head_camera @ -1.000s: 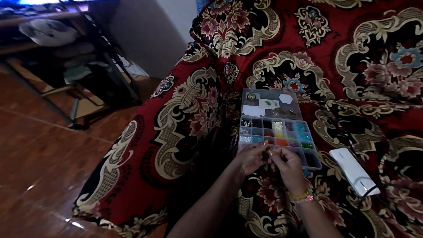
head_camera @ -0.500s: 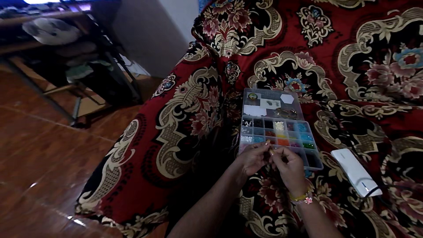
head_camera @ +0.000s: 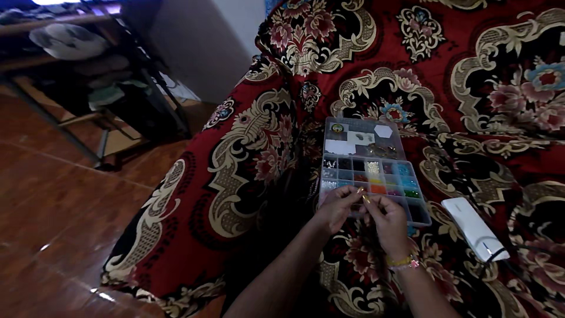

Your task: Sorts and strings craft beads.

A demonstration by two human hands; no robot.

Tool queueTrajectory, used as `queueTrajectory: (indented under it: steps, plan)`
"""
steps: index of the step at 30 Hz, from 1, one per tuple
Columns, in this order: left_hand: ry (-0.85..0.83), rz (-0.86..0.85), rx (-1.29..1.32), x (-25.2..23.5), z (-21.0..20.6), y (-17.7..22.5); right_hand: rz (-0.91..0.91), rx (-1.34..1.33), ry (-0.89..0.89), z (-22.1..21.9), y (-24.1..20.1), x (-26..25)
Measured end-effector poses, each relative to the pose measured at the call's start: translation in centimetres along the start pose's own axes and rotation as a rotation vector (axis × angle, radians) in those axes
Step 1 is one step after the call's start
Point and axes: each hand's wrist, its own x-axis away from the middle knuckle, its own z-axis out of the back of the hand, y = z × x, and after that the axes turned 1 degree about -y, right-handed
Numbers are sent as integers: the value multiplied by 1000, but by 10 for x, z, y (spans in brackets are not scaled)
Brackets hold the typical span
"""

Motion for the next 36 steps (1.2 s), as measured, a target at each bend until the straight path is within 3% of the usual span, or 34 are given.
queueTrajectory:
  steps: [9, 18, 25, 30, 32, 36]
  plan:
    - [74, -456, -463, -4, 7, -6, -86, -174, -23, 4, 0, -4]
    - [-2, -378, -330, -3, 6, -3, -35, -227, -76, 4, 5, -4]
    - [46, -411, -391, 0, 8, 9, -32, -260, -163, 7, 1, -1]
    - [13, -424, -451, -1, 10, 11, 42, -131, -171, 7, 2, -1]
    - [39, -470, -614, -3, 15, 9, 67, -135, -191, 8, 0, -1]
    - [113, -504, -1207, -2, 23, 13, 81, -316, -305, 15, -4, -2]
